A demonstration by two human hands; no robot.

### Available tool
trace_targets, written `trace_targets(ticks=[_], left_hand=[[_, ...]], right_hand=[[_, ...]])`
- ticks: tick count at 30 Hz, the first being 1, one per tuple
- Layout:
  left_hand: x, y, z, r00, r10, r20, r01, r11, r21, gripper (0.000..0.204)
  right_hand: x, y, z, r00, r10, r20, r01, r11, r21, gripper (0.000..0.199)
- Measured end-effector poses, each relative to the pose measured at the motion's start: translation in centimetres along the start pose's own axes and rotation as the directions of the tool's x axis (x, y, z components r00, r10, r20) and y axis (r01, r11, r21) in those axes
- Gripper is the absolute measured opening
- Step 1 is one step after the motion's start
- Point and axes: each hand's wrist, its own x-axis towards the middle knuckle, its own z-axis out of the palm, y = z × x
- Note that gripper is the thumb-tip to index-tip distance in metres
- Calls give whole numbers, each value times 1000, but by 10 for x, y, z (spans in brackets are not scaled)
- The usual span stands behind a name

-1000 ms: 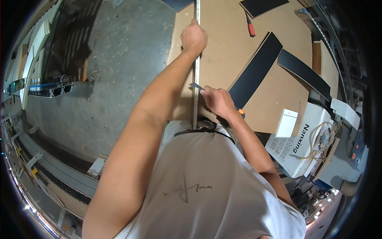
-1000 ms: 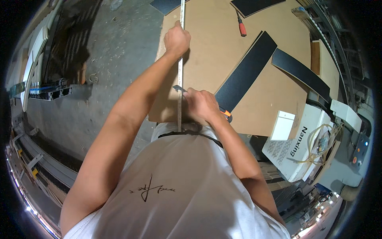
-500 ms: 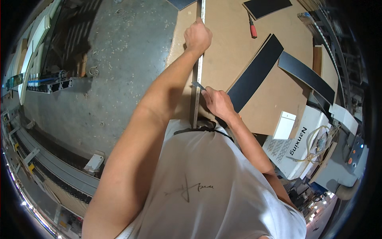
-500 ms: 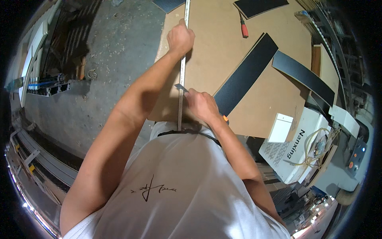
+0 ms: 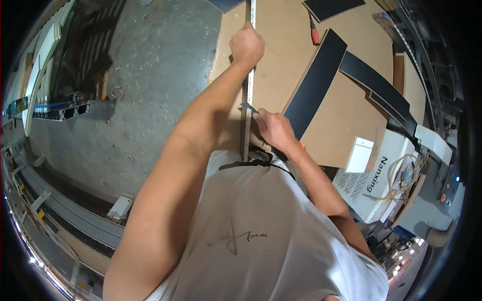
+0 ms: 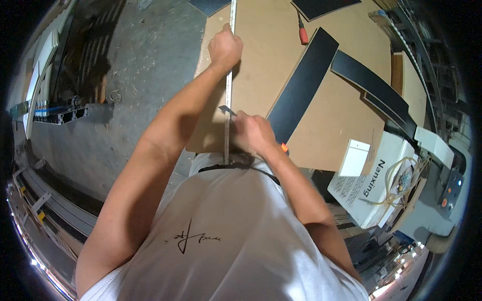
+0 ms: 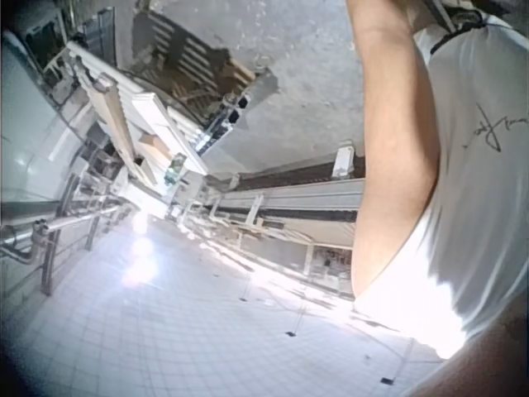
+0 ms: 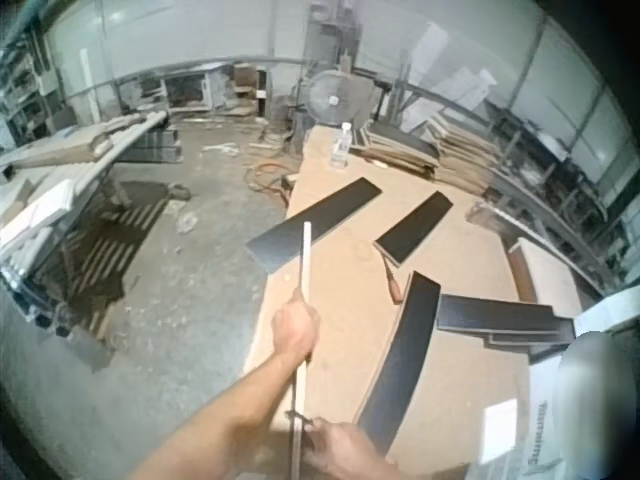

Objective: Trim and clean the edges of laminated wood panels using a utility knife.

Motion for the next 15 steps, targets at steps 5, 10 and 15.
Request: trace_targets(ticks=[5, 10, 15], left_hand=[[1, 0, 0, 999, 10, -33, -10, 1000, -6, 29], [0, 6, -4, 1000, 15, 9, -15, 1000, -6, 29], [3, -2, 4, 1000, 14, -18, -14, 1000, 0, 27]], right_hand=[[-4, -8, 7, 994, 100, -35, -96, 990, 103, 27], [-5, -6, 9, 988, 153, -27, -147, 977, 156, 28], [-3, 1, 2, 997, 75, -32, -72, 994, 81, 29]])
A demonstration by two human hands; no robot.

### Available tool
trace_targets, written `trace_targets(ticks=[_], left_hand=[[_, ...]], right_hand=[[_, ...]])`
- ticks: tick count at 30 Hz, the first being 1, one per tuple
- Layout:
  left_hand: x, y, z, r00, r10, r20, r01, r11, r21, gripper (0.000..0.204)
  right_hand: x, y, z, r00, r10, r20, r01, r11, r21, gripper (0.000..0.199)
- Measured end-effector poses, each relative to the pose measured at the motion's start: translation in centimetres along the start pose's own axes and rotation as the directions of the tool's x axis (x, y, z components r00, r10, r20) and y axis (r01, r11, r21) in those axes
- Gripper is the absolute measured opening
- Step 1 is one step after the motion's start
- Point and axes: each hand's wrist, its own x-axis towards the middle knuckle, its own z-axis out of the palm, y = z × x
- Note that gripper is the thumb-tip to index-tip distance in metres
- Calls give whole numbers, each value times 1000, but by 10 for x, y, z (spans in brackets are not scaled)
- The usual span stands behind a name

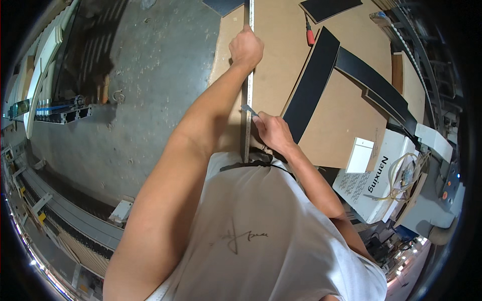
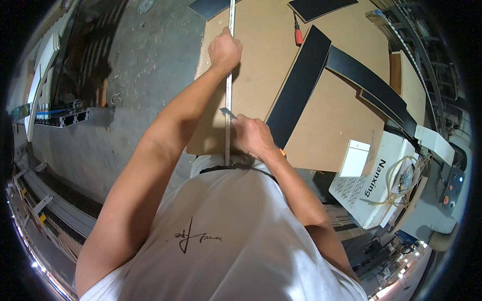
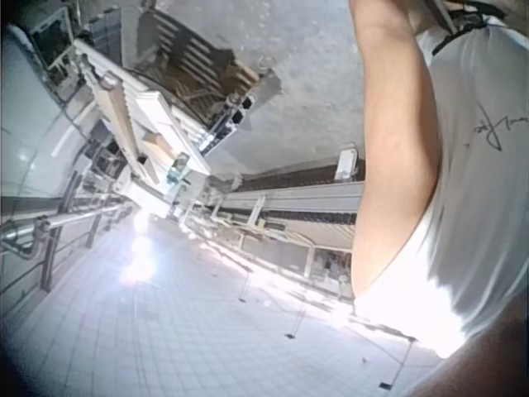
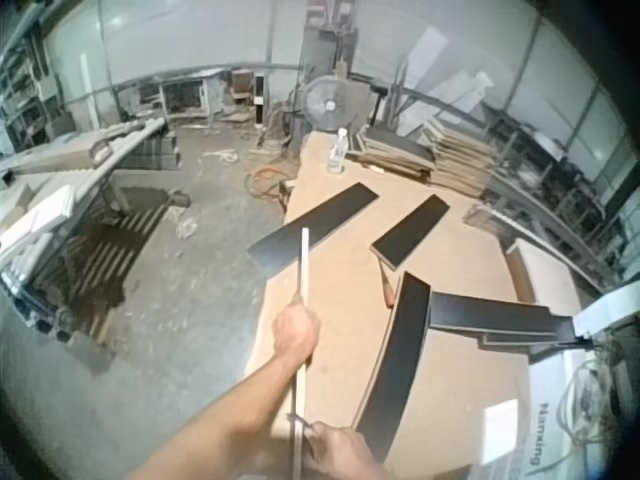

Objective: Trim and clean the edges of laminated wood panels using a utility knife.

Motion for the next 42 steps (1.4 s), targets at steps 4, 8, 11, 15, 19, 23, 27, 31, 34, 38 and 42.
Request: trace_targets(ticks=[4, 8, 11, 15, 19, 23, 27, 31, 34, 38, 42], left_hand=[[2, -2, 5, 1000, 17, -10, -17, 1000, -7, 25], [4, -3, 7, 995, 72, -68, -73, 997, -16, 26], [6, 0, 5, 999, 42, 6, -42, 999, 20, 29], [5, 2, 0, 1000, 17, -1, -17, 1000, -5, 31], [3, 3, -3, 1000, 24, -1, -24, 999, 28, 27], [3, 3, -5, 999, 19, 26, -20, 999, 28, 28], [3, 5, -7, 1000, 23, 13, -23, 998, 51, 28], [4, 5, -7, 1000, 15, 26, -16, 998, 60, 27], [3, 7, -7, 1000, 3, 25, -5, 999, 51, 26], [4, 2, -3, 1000, 7, 8, -7, 999, 38, 30], [4, 5, -5, 1000, 25, 14, -26, 999, 43, 26]], right_hand=[[-2, 23, -14, 984, -118, 135, 102, 988, 119, 24], [-15, 7, -15, 975, -109, 193, 74, 981, 178, 19], [-7, 9, -8, 999, -44, -6, 45, 981, 191, 23], [3, -2, -10, 993, 86, -86, -68, 978, 197, 31], [17, 2, 5, 992, 120, -35, -99, 922, 375, 37], [14, 1, -7, 991, 115, 66, -131, 921, 368, 38], [23, 16, -13, 994, -23, 104, 8, 990, 142, 38], [34, 12, -18, 991, -61, 117, 54, 997, 56, 38], [34, 7, -18, 987, -46, 155, 48, 999, -9, 39], [21, 4, -8, 984, -113, 136, 128, 986, -107, 38], [22, 3, -8, 992, -72, 107, 85, 989, -118, 36]])
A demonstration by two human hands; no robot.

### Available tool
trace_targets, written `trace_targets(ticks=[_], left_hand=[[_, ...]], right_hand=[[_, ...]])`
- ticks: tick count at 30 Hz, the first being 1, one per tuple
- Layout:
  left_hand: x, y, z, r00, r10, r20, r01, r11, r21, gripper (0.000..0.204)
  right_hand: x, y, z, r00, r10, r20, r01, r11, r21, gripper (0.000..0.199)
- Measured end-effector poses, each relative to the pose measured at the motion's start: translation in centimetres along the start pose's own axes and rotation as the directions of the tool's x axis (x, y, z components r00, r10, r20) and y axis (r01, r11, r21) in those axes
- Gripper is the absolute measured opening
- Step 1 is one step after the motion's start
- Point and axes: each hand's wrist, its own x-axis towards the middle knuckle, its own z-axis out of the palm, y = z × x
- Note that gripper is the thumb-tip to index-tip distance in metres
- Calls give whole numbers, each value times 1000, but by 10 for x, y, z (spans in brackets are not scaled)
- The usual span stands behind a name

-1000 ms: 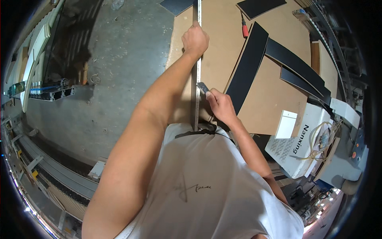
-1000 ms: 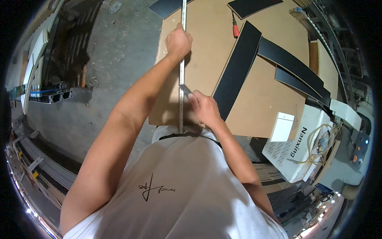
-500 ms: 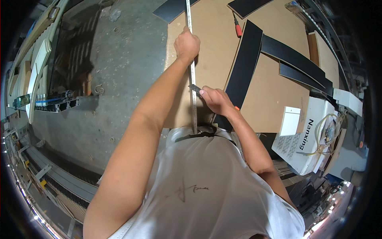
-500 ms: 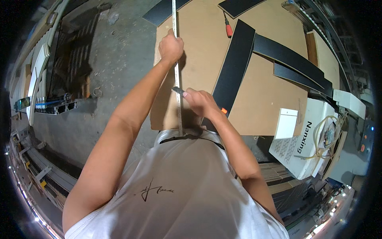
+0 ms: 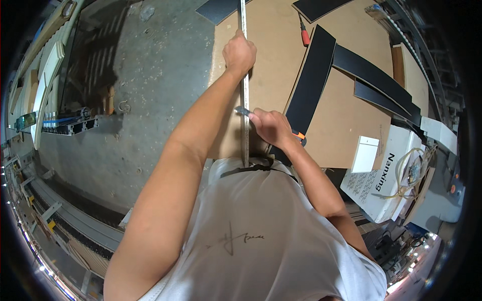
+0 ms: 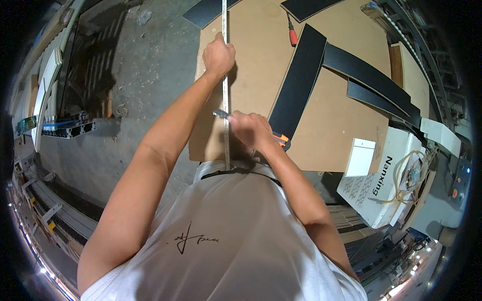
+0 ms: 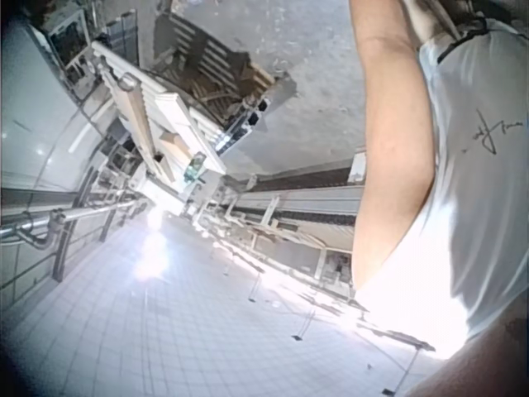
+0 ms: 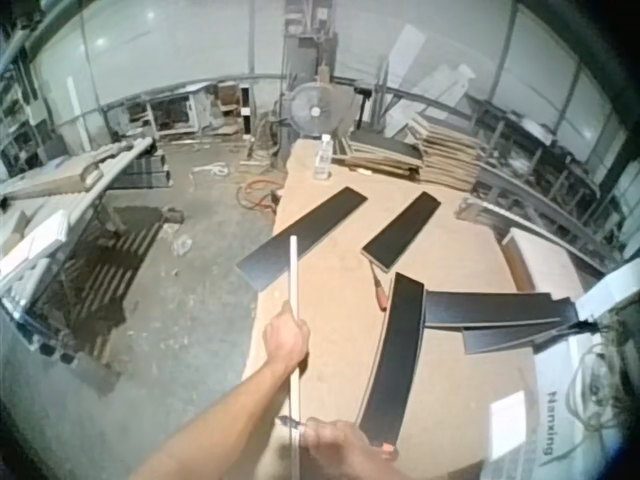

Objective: Trim and clean the edges of laminated wood panels using a utility knife.

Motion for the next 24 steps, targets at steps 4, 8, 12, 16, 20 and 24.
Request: trace_targets(ticks=[4, 8, 12, 16, 20, 24], left_hand=[[2, -3, 2, 1000, 13, -12, -13, 1000, -9, 27], [4, -7, 7, 1000, 9, -18, -9, 1000, -25, 31], [4, -8, 5, 999, 16, -29, -17, 999, -34, 31], [2, -4, 6, 1000, -9, -11, 9, 999, -33, 31], [2, -5, 5, 1000, -9, 5, 9, 999, -32, 31], [1, -4, 7, 1000, 3, -18, -3, 999, -39, 30]], right_hand=[[6, 2, 3, 997, -11, -80, 15, 999, 43, 33], [2, 6, 10, 993, 14, -117, -6, 997, 72, 33], [6, 8, 7, 991, -19, -136, 29, 997, 73, 33], [4, 9, 11, 987, -32, -156, 40, 998, 49, 32], [-3, 8, 13, 987, -28, -157, 36, 998, 51, 32], [-9, 9, 13, 986, -22, -164, 31, 998, 54, 30]])
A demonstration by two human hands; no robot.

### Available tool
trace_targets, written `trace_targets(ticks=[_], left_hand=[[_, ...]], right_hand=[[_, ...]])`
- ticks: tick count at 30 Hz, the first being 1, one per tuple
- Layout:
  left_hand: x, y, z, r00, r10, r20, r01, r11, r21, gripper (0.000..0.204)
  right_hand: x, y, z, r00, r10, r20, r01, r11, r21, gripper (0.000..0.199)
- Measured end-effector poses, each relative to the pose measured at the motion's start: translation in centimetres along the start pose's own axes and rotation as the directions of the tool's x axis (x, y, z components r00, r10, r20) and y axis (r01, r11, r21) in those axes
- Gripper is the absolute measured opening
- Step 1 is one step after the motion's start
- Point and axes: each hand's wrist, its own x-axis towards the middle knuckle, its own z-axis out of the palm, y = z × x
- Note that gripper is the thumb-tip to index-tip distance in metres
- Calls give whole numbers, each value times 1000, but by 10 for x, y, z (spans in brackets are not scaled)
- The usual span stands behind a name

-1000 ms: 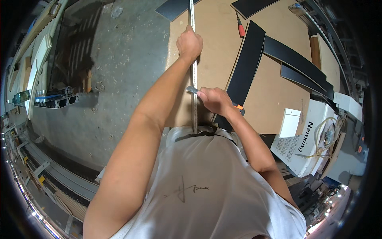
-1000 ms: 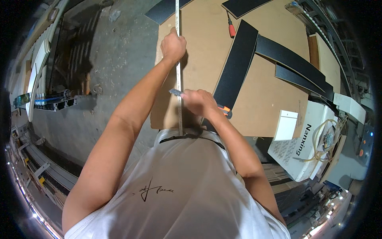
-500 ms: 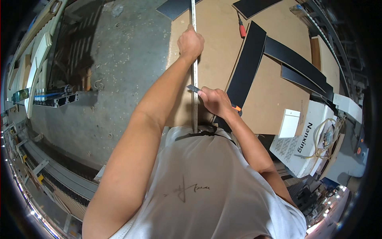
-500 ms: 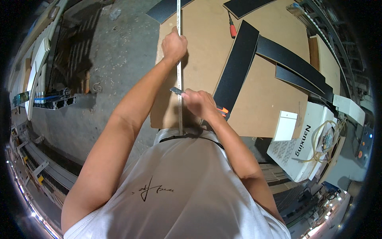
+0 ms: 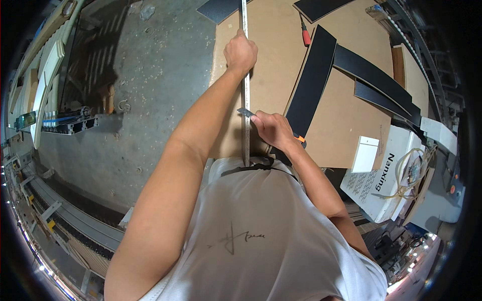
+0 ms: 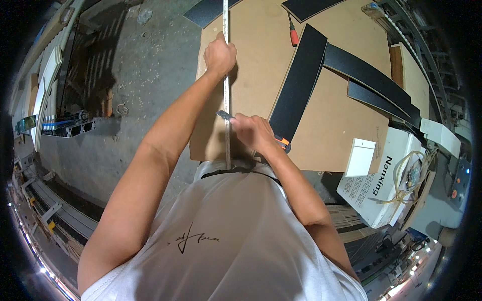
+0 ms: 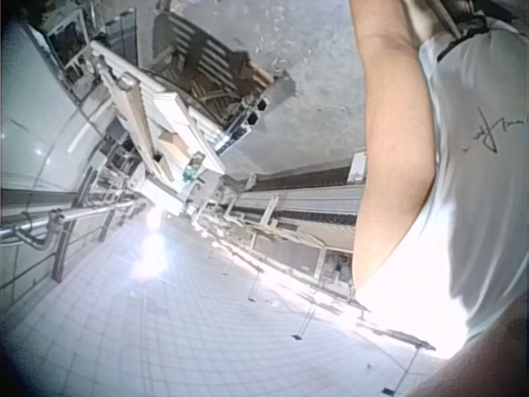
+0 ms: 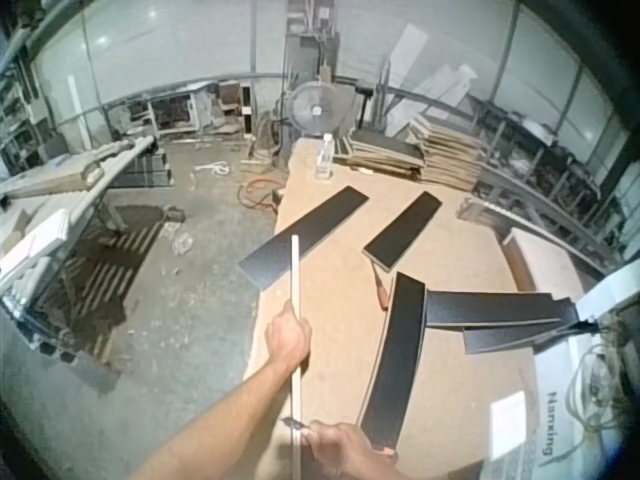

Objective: Trim and clean the edges of laminated wood panels using a utility knife.

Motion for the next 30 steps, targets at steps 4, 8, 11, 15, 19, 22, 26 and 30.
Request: trace_targets(ticks=[4, 8, 11, 15, 19, 22, 26, 30], left_hand=[[0, -4, 0, 1000, -6, 0, 6, 1000, -5, 30], [4, -8, -5, 999, -31, -18, 31, 999, 10, 31], [2, 11, -3, 999, 30, -18, -30, 999, -22, 34], [1, -3, -3, 998, -64, 2, 64, 997, -30, 38], [-23, -35, -4, 985, -51, 165, 77, 984, -159, 46], [-94, -39, -13, 947, -90, 309, 146, 976, -163, 46], [-191, -45, -30, 921, -221, 322, 303, 925, -231, 42], [-197, -47, -33, 953, -207, 220, 274, 901, -337, 40]], right_hand=[[-9, -11, -5, 982, 51, 180, -55, 998, 21, 30], [-28, -13, 9, 968, 70, 239, -108, 983, 151, 31], [-27, -10, -2, 966, 235, 105, -257, 901, 349, 37], [-4, -12, -4, 968, 250, -12, -214, 853, 476, 38], [0, -4, 23, 990, 138, -36, -95, 825, 557, 26], [-17, 13, 24, 984, 107, -143, -6, 821, 570, 25], [-37, 52, -9, 898, 379, -225, -149, 740, 656, 31], [-75, 108, -38, 710, 621, -332, -102, 557, 824, 26]])
